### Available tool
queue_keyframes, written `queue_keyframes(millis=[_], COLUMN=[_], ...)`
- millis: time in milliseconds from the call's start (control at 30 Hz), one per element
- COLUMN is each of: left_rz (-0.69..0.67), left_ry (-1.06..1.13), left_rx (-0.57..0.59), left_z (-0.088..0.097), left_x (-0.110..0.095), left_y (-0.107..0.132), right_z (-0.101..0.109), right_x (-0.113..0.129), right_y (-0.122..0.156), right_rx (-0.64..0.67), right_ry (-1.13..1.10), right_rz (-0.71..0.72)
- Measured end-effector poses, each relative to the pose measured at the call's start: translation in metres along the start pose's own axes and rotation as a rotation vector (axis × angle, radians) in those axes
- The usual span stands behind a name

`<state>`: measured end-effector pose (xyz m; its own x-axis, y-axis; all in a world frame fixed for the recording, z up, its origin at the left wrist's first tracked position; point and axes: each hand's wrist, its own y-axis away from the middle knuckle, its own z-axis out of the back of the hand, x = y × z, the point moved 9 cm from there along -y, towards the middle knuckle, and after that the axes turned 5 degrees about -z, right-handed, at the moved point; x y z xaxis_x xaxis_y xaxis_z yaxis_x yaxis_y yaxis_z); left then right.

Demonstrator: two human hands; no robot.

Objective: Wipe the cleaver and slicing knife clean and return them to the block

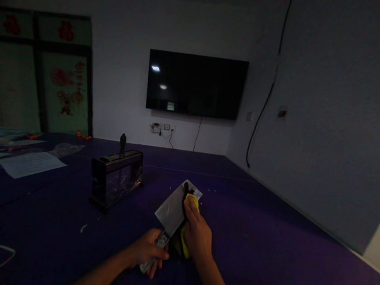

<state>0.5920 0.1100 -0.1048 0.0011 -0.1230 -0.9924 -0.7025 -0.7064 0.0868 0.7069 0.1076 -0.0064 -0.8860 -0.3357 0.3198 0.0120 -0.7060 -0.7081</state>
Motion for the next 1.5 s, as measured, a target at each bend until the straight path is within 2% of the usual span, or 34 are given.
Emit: queue_keyframes(millis=[167, 300, 467, 667, 800, 900, 1067, 1200, 1400, 1500], left_rz=[0.014, 0.010, -0.010, -0.023, -0.012, -0.011, 0.010, 0.020, 0.010, 0.003], left_ry=[-0.032, -0.049, -0.047, -0.032, -0.035, -0.041, -0.049, -0.069, -0.095, -0.090], left_rx=[0.012, 0.012, -0.008, -0.083, -0.087, -0.070, 0.019, 0.073, 0.065, 0.061], left_z=[-0.001, -0.001, 0.000, 0.007, 0.008, 0.007, -0.001, -0.004, -0.002, -0.002], left_x=[0.001, 0.002, 0.001, 0.003, 0.005, 0.005, 0.003, 0.003, 0.002, 0.002], left_y=[0.001, 0.001, 0.000, -0.002, -0.004, -0.004, -0.002, -0.001, 0.000, 0.000], right_z=[0.016, 0.017, 0.009, -0.010, -0.011, -0.007, 0.006, 0.011, 0.017, 0.024], right_x=[-0.019, -0.022, -0.014, 0.007, 0.013, 0.007, -0.016, -0.027, -0.024, -0.015], right_y=[-0.003, -0.003, -0.001, 0.003, 0.004, 0.004, 0.005, 0.005, 0.004, 0.005], right_rx=[-0.087, -0.093, -0.088, 0.053, 0.069, 0.022, -0.105, -0.147, -0.172, -0.236], right_ry=[0.030, 0.017, -0.049, -0.096, -0.076, -0.020, 0.086, 0.107, 0.118, 0.181], right_rz=[-0.116, -0.139, -0.093, 0.022, 0.054, 0.005, -0.155, -0.200, -0.197, -0.161])
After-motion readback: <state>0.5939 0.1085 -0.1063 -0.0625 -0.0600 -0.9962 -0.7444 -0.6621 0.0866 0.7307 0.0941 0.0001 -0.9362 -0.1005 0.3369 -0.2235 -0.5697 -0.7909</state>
